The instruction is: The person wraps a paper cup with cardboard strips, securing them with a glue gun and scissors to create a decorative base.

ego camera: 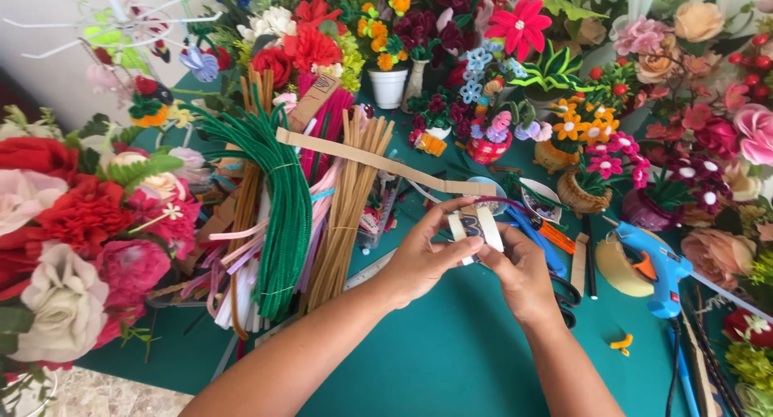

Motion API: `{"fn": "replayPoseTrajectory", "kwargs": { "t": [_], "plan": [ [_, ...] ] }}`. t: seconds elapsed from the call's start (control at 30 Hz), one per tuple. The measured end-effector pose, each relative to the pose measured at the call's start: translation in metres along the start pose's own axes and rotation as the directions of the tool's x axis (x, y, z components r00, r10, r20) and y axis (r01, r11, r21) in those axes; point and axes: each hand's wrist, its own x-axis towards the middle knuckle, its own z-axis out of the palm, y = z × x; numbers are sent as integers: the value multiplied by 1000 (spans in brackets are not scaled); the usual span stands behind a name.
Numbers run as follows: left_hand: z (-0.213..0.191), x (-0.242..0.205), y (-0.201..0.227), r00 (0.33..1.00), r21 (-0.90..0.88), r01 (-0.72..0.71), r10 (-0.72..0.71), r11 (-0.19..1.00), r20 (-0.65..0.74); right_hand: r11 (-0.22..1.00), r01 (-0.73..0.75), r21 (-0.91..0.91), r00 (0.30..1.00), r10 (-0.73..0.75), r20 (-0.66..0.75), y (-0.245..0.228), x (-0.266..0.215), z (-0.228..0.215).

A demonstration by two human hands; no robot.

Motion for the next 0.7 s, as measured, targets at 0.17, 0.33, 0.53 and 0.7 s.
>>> {"fn": "replayPoseTrajectory", "kwargs": {
  "t": [0.17,0.33,0.53,0.7],
  "plan": [
    [4,-7,17,1000,35,-5,4,999,16,998,-61,19,998,61,9,-11,-3,-2],
    [10,-20,46,997,76,-72,70,994,36,978,-12,210,992,-14,124,-5,1,-13],
    [12,-69,90,968,107,-213,195,971,160,984,174,28,965,-165,-204,-4,8,-14],
    [-25,-132,90,888,462,-447,315,766,336,867,319,-383,920,-380,-94,-53,17,19]
  ]
}}
